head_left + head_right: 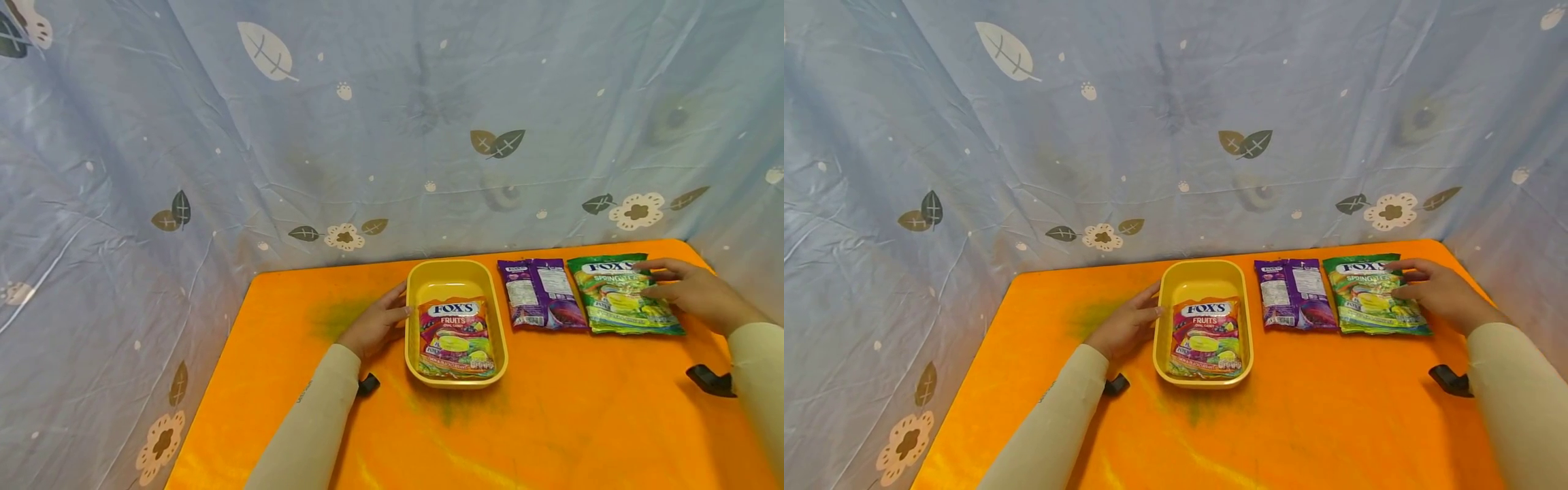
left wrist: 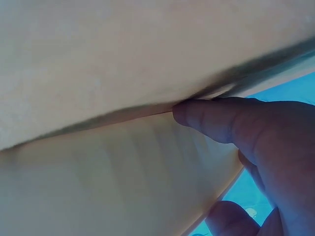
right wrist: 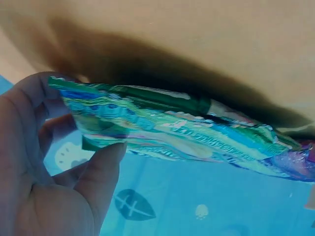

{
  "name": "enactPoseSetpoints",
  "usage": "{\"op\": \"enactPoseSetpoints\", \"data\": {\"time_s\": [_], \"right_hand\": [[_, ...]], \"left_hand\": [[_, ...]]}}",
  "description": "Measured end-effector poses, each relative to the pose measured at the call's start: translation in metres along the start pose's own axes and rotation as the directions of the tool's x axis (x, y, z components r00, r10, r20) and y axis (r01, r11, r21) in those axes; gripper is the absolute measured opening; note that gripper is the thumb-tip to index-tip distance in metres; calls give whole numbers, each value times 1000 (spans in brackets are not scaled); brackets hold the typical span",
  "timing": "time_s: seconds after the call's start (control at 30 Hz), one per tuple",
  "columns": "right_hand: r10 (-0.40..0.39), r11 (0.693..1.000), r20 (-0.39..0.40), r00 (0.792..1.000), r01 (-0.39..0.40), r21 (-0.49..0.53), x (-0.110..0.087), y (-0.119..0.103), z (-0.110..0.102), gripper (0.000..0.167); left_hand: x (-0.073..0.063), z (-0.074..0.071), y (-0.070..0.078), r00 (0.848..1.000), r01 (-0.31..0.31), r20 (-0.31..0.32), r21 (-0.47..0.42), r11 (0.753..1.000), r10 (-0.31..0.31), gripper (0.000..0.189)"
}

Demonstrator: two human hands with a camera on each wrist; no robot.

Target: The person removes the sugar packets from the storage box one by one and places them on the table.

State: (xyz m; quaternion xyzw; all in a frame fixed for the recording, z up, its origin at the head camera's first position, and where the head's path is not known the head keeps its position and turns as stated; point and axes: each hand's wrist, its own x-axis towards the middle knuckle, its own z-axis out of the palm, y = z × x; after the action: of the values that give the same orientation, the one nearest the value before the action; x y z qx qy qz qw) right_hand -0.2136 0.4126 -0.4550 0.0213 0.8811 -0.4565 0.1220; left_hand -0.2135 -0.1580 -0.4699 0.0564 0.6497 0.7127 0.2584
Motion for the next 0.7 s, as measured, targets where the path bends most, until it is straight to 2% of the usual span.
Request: {"op": "enactPoseSetpoints", "data": {"time_s": [0.33, 0.53, 0.7], "right_hand": [[-42, 998, -110, 993, 36, -54, 0, 1, -4, 71], [-67, 997, -176, 982, 60, -46, -2, -3, -2, 60], [-83, 996, -191, 978, 86, 8, -3, -13, 1, 59]], "left_hand": [[0, -1, 0, 1000, -2, -3, -1, 1000, 2, 66], [0, -1, -1, 1000, 0, -5, -11, 1000, 0, 67], [1, -2, -2, 1000, 12, -14, -25, 1000, -12, 67]]}}
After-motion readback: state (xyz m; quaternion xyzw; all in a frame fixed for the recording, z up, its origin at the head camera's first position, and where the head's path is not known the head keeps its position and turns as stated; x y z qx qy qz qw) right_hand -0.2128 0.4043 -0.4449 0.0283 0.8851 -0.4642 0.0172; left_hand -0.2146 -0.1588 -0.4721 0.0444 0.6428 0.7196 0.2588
